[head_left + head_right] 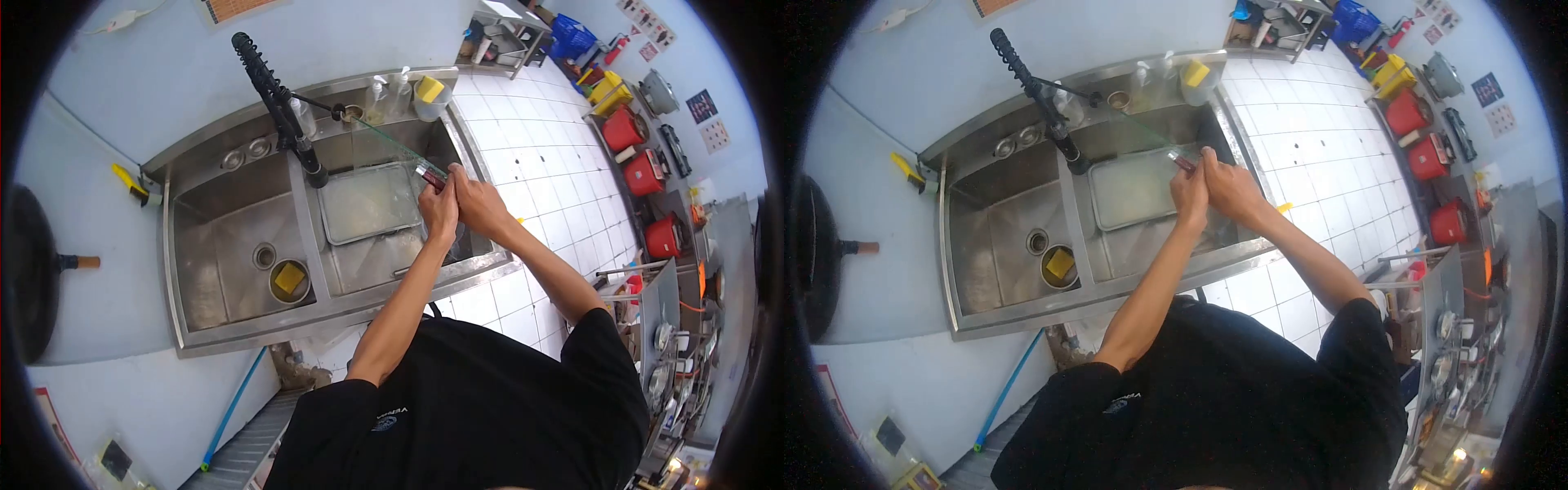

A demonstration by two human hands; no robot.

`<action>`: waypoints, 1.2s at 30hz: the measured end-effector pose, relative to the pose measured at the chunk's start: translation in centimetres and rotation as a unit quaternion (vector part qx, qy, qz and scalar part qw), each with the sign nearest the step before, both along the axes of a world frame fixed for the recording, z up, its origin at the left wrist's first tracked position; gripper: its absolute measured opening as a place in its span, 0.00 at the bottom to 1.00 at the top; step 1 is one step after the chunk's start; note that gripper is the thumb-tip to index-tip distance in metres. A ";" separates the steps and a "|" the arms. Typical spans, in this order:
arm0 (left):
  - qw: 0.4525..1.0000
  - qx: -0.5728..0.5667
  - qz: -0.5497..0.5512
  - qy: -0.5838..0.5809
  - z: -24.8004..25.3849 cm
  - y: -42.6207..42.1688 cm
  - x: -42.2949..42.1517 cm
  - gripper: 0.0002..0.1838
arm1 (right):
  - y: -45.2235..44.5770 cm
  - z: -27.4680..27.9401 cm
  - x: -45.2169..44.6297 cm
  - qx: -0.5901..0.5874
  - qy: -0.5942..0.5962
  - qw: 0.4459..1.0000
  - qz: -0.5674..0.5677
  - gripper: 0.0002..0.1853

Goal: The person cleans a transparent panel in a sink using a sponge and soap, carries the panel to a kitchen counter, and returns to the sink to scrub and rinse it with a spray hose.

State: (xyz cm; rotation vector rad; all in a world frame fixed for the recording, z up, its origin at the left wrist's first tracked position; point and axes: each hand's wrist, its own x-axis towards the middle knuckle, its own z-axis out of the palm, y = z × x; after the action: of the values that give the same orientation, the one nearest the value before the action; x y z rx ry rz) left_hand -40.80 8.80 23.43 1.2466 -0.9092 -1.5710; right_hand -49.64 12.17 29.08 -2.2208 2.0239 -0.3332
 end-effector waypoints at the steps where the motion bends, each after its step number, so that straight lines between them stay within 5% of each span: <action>1: 1.000 -0.007 -0.007 0.004 0.7 0.1 0.1 0.21 | 0.0 0.1 -0.4 0.000 -0.007 1.000 0.002 0.28; 8: 0.987 -0.149 0.044 0.041 4.2 0.6 -0.9 0.23 | 1.3 6.8 0.0 -0.004 -0.009 1.000 -0.025 0.35; 17: 0.959 -0.249 -0.053 0.122 11.9 1.5 -0.4 0.22 | 2.6 14.8 -1.4 -0.109 0.017 0.994 -0.010 0.29; 20: 0.923 -0.355 0.006 0.147 10.2 2.3 0.3 0.17 | 3.2 17.5 -2.2 -0.112 0.054 0.992 -0.029 0.25; 22: 0.926 -0.364 0.095 0.004 1.5 0.7 -1.0 0.20 | 4.2 20.0 -2.0 -0.064 0.021 0.995 -0.078 0.21; 24: 0.984 -0.081 0.157 0.013 -3.8 1.5 -2.3 0.28 | 5.8 22.3 -1.5 -0.061 -0.022 0.993 -0.102 0.20; 26: 0.975 0.095 -0.006 0.201 -6.1 2.6 -0.7 0.36 | 7.4 23.7 -1.1 -0.049 -0.059 0.987 -0.140 0.19; 27: 0.965 0.139 0.001 0.222 -6.2 2.9 -1.0 0.38 | 8.1 24.3 -1.2 -0.045 -0.074 0.984 -0.156 0.18; 28: 0.954 0.183 -0.005 0.237 -6.0 3.4 -2.1 0.40 | 9.9 24.5 -1.8 -0.114 0.042 0.985 -0.121 0.18; 32: 0.920 0.269 -0.058 0.278 -8.4 4.0 -5.5 0.47 | 13.5 25.8 -3.1 -0.076 0.022 0.987 -0.142 0.19; 36: 0.934 0.271 0.040 0.231 -2.0 10.1 -7.4 0.38 | 18.7 27.2 -5.0 -0.104 0.036 0.985 -0.132 0.19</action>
State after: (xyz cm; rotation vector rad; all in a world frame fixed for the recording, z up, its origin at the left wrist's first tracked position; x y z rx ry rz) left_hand -48.25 18.95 21.48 1.1687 -0.1187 -2.0076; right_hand -54.64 30.83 56.31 -2.1005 2.4326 -0.5189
